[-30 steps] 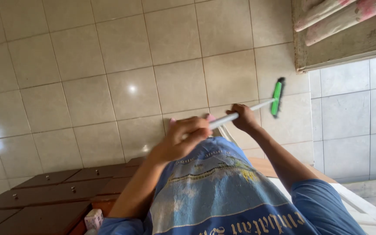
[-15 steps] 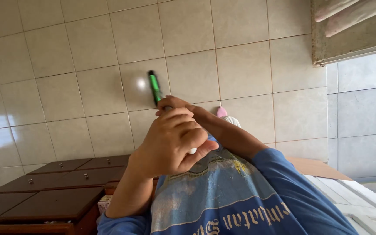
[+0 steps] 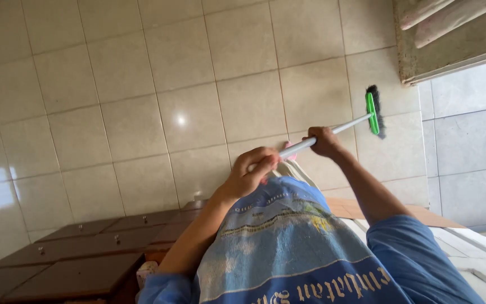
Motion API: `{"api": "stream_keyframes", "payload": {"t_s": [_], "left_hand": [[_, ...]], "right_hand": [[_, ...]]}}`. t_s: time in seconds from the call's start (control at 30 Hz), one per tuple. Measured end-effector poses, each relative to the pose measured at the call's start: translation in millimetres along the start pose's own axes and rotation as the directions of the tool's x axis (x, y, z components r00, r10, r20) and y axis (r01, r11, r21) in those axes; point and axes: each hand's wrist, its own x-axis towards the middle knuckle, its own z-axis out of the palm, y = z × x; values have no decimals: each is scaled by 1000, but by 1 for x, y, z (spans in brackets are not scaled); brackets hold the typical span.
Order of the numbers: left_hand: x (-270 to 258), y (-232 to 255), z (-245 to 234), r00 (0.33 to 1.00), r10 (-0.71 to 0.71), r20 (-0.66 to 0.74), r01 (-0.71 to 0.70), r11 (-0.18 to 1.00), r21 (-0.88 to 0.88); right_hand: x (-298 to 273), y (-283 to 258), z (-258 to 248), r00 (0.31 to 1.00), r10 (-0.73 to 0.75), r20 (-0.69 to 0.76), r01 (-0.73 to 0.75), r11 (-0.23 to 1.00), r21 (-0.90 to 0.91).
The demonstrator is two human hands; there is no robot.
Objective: The person is using a broom to sweep the tiled floor of a room.
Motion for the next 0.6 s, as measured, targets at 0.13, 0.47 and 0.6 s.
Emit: {"api": "stream_keyframes", "payload": {"t_s": [0.13, 0.47, 0.6], "left_hand": [[-59, 77, -50, 953, 300, 49, -303, 951, 61], [-93, 172, -32, 646, 679, 347, -730, 419, 540], [-76, 146, -40, 620, 647, 443, -759, 353, 547]], "right_hand": [[-5, -108, 13, 996, -60, -72, 67, 994, 92], [6, -326, 28, 827, -529, 190, 391, 784, 481], [11, -307, 28, 858, -484, 174, 369, 815, 447]]}}
